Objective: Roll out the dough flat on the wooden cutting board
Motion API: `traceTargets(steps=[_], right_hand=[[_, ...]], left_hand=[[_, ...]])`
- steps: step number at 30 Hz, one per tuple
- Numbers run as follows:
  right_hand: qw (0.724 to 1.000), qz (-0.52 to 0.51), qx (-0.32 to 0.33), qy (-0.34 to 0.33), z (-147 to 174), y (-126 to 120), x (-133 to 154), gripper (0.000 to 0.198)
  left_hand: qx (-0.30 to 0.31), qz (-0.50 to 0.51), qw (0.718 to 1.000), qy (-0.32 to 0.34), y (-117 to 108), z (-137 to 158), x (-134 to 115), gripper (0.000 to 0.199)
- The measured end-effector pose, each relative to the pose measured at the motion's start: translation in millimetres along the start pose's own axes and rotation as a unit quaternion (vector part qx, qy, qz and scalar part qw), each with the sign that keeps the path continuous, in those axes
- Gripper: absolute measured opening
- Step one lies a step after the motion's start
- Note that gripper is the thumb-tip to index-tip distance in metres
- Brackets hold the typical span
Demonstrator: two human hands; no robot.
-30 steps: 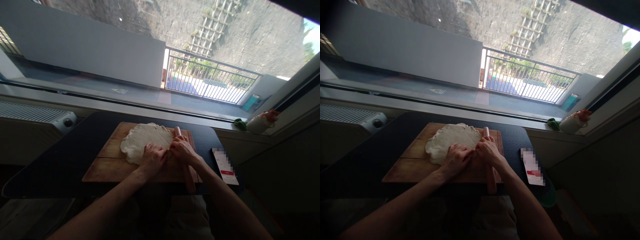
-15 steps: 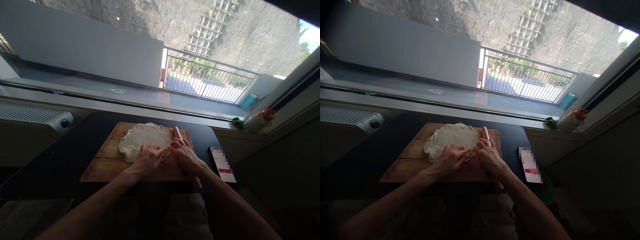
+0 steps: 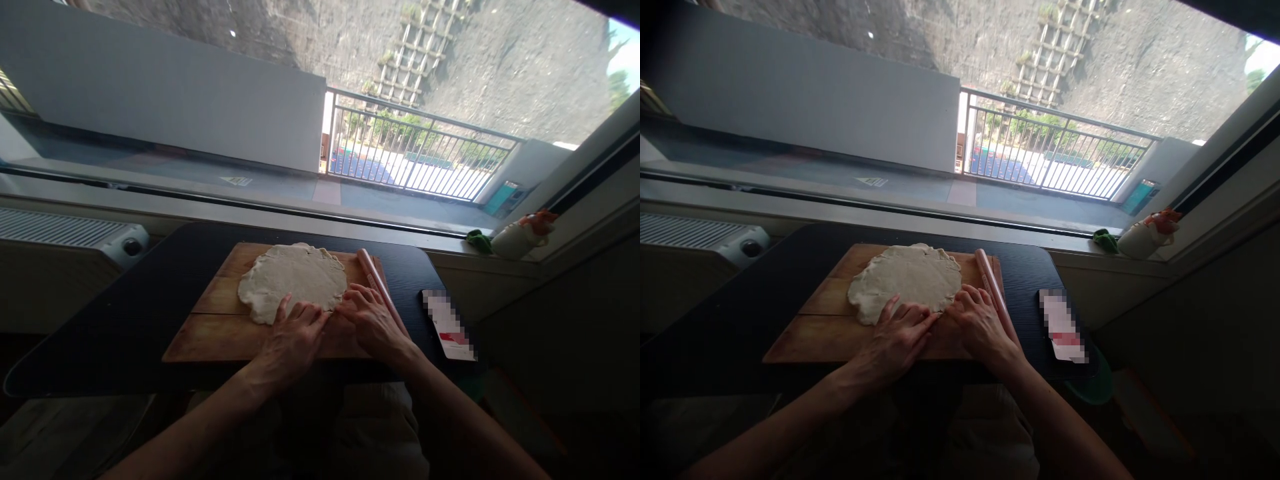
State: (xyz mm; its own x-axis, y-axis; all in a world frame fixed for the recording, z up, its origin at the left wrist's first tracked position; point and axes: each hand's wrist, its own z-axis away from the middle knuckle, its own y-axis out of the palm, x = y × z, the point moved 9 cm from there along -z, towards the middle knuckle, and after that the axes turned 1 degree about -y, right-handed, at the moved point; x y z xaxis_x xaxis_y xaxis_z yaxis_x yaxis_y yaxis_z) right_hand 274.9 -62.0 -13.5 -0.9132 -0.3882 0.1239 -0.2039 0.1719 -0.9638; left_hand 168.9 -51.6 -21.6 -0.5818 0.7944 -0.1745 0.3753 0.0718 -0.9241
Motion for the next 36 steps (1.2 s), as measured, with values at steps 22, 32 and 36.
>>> traceTargets(steps=[22,32,36], right_hand=[[0.97,0.056,-0.089,0.218,8,-35,-89,0.048],[0.94,0.02,-0.052,0.335,29,9,-147,0.05],[0.951,0.031,-0.063,0.302,26,-5,-126,0.054]], left_hand=[[-0.012,-0.036,0.998,-0.043,6,5,1,0.036],[-0.002,-0.045,0.998,-0.044,7,5,1,0.041],[0.0,-0.061,0.997,-0.05,5,2,-1,0.039]])
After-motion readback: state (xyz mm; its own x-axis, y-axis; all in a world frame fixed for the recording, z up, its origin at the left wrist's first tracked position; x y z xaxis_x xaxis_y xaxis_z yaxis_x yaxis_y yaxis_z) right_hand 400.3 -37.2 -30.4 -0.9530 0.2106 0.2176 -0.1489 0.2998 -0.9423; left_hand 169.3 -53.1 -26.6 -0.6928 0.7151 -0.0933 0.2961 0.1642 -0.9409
